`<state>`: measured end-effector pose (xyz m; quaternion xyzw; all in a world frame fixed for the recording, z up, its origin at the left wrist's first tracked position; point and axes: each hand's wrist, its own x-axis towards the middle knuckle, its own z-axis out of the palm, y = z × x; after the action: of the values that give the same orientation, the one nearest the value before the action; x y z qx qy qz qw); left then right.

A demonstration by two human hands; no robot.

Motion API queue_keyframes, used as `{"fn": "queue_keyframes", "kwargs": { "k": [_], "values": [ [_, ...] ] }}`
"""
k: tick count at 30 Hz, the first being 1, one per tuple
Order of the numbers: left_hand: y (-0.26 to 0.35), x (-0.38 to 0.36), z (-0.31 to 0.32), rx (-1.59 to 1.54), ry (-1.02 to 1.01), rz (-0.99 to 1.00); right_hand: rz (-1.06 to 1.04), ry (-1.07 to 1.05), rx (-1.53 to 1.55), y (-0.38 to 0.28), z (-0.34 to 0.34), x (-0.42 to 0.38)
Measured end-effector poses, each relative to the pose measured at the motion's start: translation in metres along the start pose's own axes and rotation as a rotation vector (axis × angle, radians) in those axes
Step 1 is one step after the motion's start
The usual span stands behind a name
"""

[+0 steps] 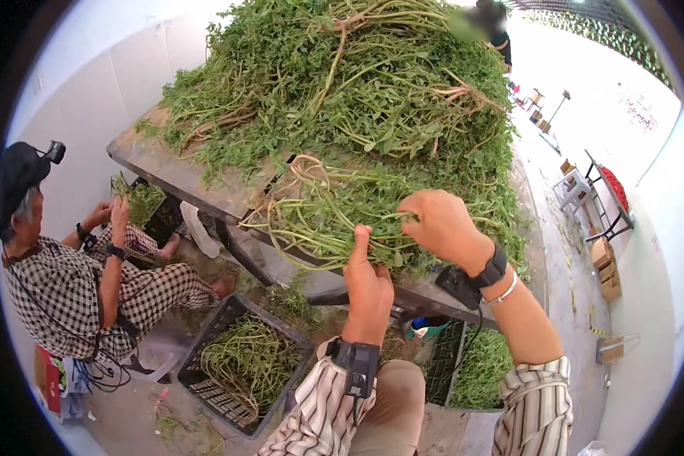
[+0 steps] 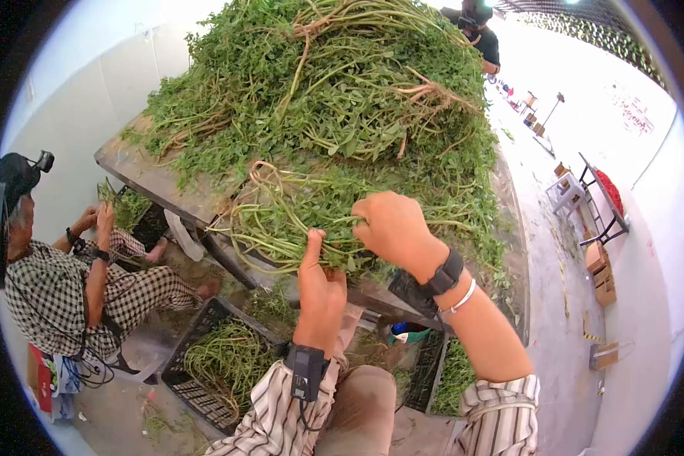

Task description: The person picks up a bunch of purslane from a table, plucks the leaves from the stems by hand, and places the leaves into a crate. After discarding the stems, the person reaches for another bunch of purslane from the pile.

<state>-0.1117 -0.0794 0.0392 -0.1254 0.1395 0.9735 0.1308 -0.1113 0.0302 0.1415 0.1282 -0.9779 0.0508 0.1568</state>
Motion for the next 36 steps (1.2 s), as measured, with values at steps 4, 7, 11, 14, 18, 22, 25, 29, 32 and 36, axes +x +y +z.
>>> {"fn": "queue_keyframes", "kwargs": {
  "k": [4,7,11,14,18,22,25,29,32,36],
  "values": [
    [0.005,-0.008,0.004,0.098,-0.011,-0.034,-0.039,0.085,0.040,-0.016,-0.007,-0.012],
    [0.002,-0.005,0.004,0.084,-0.030,-0.020,-0.114,0.093,0.136,-0.024,0.000,-0.020],
    [0.007,-0.006,0.003,0.133,-0.073,-0.025,-0.132,0.073,0.109,-0.034,0.000,-0.024],
    [0.004,-0.001,-0.004,0.124,-0.128,-0.041,-0.177,0.091,0.101,-0.038,0.002,-0.025],
    [0.004,-0.008,0.008,0.068,-0.061,-0.027,-0.175,0.111,0.088,-0.038,0.007,-0.026],
    [0.002,-0.003,0.000,0.123,-0.033,-0.035,-0.019,0.203,0.306,-0.015,0.019,-0.020],
    [-0.004,0.001,0.002,0.085,-0.002,-0.036,0.240,0.160,0.604,-0.011,0.014,-0.017],
    [-0.006,0.004,-0.001,-0.019,0.027,-0.040,0.479,0.189,0.891,0.001,-0.010,-0.010],
    [-0.006,0.005,-0.001,-0.018,0.034,-0.040,0.548,0.205,1.038,0.002,-0.024,-0.006],
    [-0.009,0.006,-0.002,-0.019,0.037,-0.032,0.296,0.097,0.749,0.009,-0.008,-0.003]
  ]
}}
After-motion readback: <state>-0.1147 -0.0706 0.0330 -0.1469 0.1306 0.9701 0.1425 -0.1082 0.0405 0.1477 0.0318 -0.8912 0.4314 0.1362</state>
